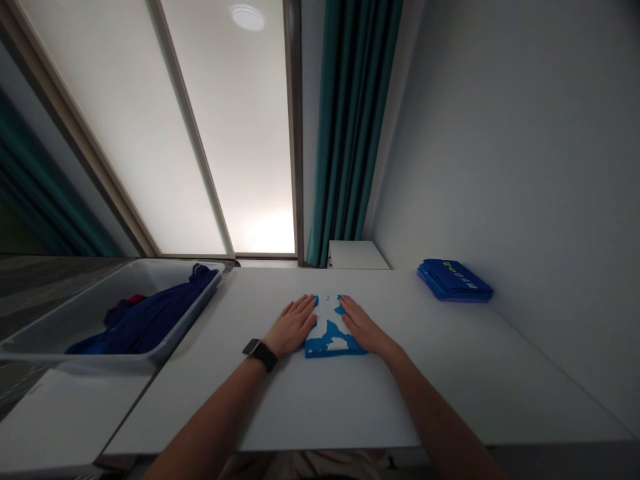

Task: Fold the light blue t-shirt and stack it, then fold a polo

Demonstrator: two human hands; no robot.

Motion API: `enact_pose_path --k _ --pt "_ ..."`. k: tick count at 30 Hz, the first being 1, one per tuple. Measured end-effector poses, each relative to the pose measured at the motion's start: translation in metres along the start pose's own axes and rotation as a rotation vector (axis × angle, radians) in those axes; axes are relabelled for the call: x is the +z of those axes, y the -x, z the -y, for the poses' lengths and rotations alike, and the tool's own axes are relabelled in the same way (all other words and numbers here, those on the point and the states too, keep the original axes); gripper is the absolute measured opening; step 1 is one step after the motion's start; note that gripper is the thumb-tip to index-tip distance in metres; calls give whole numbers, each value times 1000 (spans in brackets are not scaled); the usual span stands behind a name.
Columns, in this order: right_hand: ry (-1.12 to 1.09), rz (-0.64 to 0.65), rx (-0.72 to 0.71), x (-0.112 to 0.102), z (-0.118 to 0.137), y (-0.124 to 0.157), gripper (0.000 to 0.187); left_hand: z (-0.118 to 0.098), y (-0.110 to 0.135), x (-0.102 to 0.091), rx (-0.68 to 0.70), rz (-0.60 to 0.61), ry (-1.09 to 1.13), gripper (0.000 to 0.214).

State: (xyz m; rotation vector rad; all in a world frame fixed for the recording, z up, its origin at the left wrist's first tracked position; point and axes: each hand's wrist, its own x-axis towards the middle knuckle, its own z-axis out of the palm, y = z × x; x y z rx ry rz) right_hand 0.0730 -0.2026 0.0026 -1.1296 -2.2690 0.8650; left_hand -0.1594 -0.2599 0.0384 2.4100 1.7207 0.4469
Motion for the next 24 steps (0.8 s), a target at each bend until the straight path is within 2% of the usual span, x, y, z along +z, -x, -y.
enact_pose_path --k 3,5,8,10,13,17,19,21,22,24 --pt "45 70 69 -8 11 5 68 22 8 0 -60 -27 86 53" --pt "-8 79 110 -15 15 7 71 26 8 0 -95 -109 161 54" --pt "-150 0 194 -27 13 9 65 21 6 -2 -106 -249 243 55" --pt "-189 -83 224 -31 8 8 62 14 5 -5 -79 -277 255 55" --pt "-141 -148 159 -26 2 5 59 -2 7 -7 31 -218 235 54" --pt "-10 -83 -76 -6 5 4 60 -22 11 -6 198 -75 174 55" --pt "64 -13 -115 1 9 5 61 -25 12 -6 193 -11 149 58" --pt "102 41 -84 1 11 6 63 -19 13 -10 137 48 159 66" --pt "96 45 -52 -1 12 7 64 -14 13 -14 105 66 192 72" --pt "39 -9 39 -9 10 7 66 1 13 -26 31 17 327 77"
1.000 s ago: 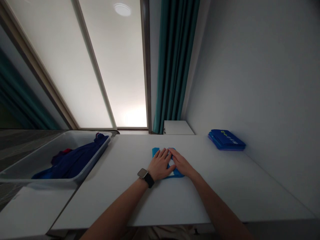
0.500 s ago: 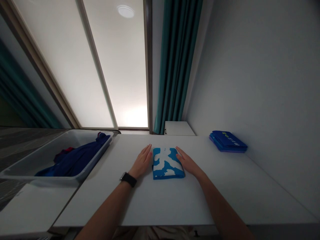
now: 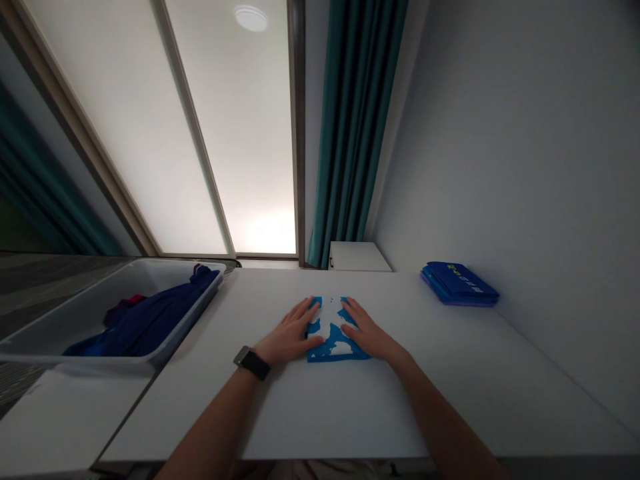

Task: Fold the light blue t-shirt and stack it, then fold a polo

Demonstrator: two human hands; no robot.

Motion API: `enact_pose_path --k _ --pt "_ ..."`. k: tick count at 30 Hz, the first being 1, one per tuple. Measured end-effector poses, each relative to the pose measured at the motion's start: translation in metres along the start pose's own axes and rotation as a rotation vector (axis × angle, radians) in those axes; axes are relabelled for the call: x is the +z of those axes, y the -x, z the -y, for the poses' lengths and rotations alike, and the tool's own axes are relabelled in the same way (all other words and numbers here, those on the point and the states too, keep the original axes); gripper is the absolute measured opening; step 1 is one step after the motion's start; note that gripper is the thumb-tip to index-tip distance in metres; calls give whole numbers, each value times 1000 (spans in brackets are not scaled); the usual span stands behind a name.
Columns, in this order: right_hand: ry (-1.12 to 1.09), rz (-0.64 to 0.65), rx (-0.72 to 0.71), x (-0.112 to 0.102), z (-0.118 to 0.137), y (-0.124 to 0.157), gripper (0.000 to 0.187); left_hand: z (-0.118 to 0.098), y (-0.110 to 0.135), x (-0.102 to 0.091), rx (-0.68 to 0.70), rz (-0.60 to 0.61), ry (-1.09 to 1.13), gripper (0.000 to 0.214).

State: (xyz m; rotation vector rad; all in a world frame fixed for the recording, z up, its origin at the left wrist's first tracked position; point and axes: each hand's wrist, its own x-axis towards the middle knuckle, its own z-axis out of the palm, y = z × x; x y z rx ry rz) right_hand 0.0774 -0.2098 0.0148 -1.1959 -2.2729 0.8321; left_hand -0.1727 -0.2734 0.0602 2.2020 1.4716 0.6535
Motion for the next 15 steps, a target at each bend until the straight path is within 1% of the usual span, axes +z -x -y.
enact_pose_path --k 1,2,4,5,6,7,8,11,13,15 --pt "-50 -58 64 -5 -3 -1 66 6 0 -9 -28 -102 108 71" --pt "-109 -132 136 -11 -6 -1 64 11 0 -18 -76 -285 235 60" --pt "-236 -288 265 -23 -14 -3 60 19 -2 -32 -172 -627 520 50" --pt "-302 -354 308 -29 -19 -3 58 22 -3 -37 -221 -758 630 46" --pt "-369 -405 337 -34 -23 -3 56 24 -4 -39 -260 -841 719 42" --pt "-431 -441 358 -39 -27 -2 55 24 -5 -39 -288 -876 778 38" --pt "-484 -465 374 -42 -31 -2 54 23 -6 -37 -303 -869 809 34" --pt "-552 -468 408 -46 -35 1 52 14 -9 -25 -272 -722 773 28" --pt "-506 -422 406 -43 -34 1 51 6 -9 -15 -227 -630 664 26" --pt "-403 -352 381 -37 -30 -1 51 -1 -8 -5 -190 -558 539 27"
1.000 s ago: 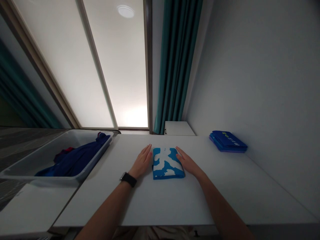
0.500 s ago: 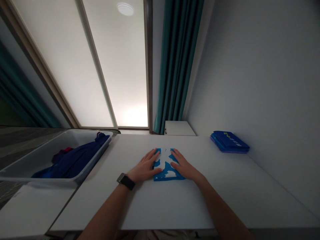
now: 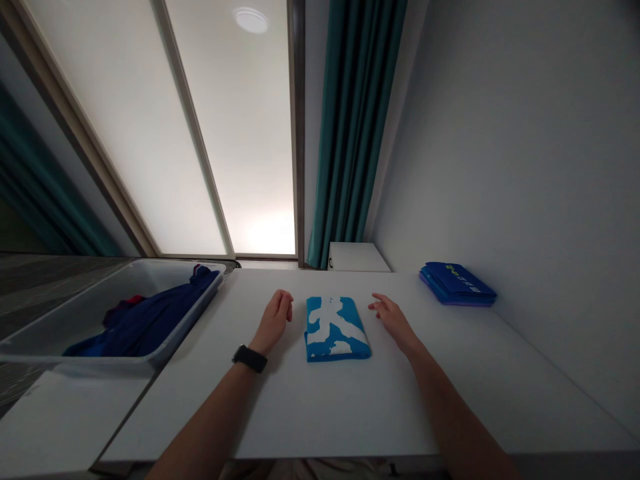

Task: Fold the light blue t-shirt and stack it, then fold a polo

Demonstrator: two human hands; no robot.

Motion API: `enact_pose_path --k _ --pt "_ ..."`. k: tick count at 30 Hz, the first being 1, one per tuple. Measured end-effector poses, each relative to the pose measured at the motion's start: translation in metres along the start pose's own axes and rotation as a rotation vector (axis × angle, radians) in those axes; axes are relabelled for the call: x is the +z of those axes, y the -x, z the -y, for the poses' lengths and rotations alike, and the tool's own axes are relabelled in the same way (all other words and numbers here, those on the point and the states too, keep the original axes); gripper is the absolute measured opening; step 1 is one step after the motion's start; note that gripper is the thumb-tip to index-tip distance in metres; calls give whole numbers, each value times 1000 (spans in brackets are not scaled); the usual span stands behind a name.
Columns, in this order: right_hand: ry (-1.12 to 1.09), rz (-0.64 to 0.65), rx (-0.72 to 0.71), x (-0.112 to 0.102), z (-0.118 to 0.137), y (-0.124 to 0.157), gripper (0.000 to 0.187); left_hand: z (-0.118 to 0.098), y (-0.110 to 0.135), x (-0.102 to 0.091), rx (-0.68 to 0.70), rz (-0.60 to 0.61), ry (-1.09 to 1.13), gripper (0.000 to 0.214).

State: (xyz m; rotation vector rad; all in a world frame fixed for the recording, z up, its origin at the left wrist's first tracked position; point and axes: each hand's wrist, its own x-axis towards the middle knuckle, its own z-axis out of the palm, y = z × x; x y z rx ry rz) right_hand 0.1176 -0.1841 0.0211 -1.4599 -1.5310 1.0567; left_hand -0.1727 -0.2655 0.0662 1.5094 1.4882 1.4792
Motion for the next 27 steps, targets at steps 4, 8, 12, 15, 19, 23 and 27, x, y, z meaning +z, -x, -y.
enact_pose_path --k 4,8,12,15,19,23,27 --pt "325 22 -137 21 1 4 48 -2 12 13 81 140 -229 29" --pt "528 -30 -201 39 3 9 47 -8 19 20 270 294 -413 30" --pt "486 42 -176 46 10 10 51 -9 21 20 408 417 -606 19" --pt "275 136 -79 43 17 6 53 -9 21 17 415 436 -649 16" --pt "71 251 119 33 28 -7 54 -12 20 14 396 456 -631 14" --pt "107 393 186 26 38 -28 35 -14 19 13 381 463 -591 20" --pt "233 499 248 28 49 -57 32 -13 17 11 377 442 -557 23"
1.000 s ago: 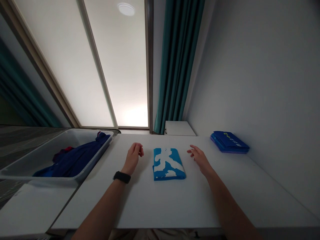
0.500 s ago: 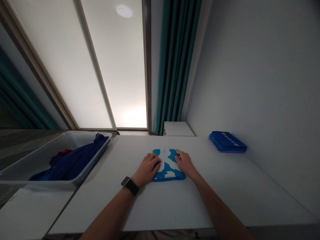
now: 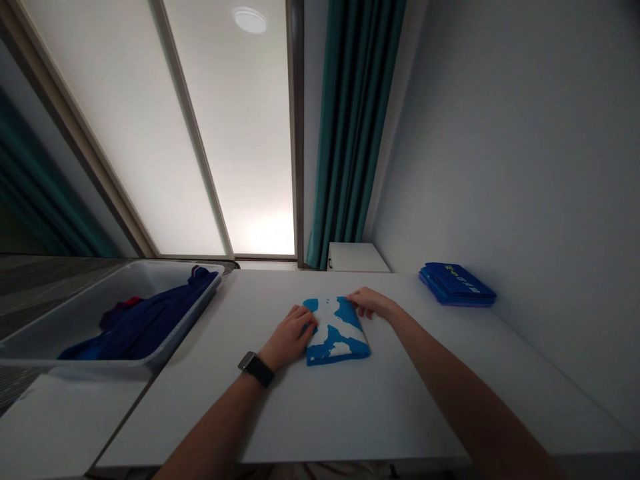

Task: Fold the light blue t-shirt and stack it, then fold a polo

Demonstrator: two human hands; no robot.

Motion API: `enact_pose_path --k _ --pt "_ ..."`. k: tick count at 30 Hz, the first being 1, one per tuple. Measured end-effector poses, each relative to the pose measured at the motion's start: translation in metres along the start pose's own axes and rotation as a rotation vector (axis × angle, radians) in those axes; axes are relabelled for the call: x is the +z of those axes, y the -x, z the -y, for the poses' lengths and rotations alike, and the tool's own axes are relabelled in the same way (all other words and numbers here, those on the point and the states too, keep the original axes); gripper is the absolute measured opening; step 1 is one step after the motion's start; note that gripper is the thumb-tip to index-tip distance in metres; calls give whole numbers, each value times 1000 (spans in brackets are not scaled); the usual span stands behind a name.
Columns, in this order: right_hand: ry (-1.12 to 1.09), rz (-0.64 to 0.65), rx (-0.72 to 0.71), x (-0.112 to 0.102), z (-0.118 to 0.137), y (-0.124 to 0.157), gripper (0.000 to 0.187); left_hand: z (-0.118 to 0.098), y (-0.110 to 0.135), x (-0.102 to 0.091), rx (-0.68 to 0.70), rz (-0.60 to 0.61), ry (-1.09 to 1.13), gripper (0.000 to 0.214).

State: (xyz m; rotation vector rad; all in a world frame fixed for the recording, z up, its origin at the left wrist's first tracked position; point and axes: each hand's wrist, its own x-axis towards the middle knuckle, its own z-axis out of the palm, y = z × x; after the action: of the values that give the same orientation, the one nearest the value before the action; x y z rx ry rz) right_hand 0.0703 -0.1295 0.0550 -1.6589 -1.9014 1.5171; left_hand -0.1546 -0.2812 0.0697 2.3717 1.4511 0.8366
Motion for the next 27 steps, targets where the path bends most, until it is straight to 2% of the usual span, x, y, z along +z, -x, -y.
enact_pose_path --k 5,9,16,18,21,24,27 --pt "155 67 65 -6 14 -24 40 4 0 1 -12 -15 15 23" --pt "170 99 31 -8 15 -26 38 4 -2 0 -35 -8 17 24" --pt "8 172 -62 -2 11 -13 26 6 -2 0 -94 -27 48 22" --pt "-43 189 -85 3 11 -10 24 10 -10 -3 -136 -66 84 21" --pt "-213 234 -94 6 11 -3 24 18 -39 -10 -215 -95 179 27" --pt "-402 278 -91 5 10 6 25 25 -78 -14 -296 80 287 38" --pt "-490 313 -125 1 6 14 25 33 -107 -13 -415 395 417 42"
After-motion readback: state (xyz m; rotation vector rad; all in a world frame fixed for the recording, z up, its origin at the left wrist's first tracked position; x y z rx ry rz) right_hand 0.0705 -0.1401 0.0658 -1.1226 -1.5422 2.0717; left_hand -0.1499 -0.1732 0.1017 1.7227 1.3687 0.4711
